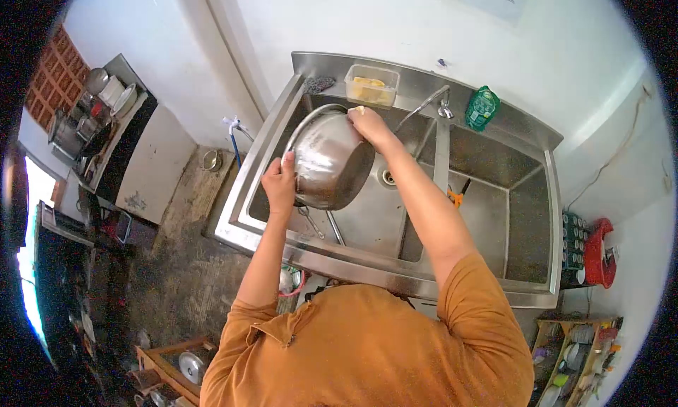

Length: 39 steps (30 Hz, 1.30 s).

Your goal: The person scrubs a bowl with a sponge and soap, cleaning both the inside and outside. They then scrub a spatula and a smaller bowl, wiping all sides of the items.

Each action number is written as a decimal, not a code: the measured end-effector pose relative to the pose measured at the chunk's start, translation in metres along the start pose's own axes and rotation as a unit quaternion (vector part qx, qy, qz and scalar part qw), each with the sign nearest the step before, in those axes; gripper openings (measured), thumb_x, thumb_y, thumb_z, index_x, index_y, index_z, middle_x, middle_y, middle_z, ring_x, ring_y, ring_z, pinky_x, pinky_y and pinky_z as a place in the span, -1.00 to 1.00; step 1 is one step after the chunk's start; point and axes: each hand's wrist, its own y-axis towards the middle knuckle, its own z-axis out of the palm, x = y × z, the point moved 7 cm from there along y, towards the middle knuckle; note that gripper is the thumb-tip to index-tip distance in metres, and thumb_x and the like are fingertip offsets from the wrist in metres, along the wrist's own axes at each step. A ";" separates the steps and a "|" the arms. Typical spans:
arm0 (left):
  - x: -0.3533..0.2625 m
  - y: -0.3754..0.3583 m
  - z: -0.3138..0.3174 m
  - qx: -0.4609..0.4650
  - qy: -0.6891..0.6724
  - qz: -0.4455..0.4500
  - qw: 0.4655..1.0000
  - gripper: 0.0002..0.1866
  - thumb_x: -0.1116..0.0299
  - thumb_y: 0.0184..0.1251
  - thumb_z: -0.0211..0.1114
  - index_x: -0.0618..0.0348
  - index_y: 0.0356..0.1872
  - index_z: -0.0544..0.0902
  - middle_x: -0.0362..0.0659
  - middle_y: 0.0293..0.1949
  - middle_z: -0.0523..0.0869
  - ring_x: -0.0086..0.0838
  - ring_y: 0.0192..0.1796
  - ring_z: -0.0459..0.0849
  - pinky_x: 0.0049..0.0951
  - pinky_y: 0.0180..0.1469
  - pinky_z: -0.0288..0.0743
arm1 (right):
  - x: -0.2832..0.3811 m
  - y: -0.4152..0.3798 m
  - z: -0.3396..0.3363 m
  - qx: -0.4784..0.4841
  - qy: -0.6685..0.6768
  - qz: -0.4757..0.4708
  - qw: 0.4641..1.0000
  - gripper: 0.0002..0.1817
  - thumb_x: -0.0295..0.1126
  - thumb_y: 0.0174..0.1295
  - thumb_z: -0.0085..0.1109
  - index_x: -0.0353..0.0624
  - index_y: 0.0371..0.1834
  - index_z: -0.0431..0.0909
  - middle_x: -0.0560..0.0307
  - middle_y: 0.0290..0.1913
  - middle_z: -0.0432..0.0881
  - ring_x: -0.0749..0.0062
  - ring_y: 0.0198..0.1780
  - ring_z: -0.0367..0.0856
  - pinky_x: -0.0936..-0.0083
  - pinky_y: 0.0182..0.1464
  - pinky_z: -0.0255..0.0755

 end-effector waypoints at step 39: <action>-0.013 -0.061 0.025 -0.021 -0.088 -0.145 0.985 -0.37 -0.13 0.59 -0.03 0.33 -0.41 0.55 -0.33 -0.49 0.46 -0.62 -0.37 0.32 -0.52 -0.32 0.26 | 0.082 -0.138 0.003 -0.099 -0.116 -0.451 0.879 -0.56 -0.23 0.23 0.23 -0.17 0.14 0.48 -0.15 0.18 0.53 -0.07 0.21 0.49 0.07 0.33 0.28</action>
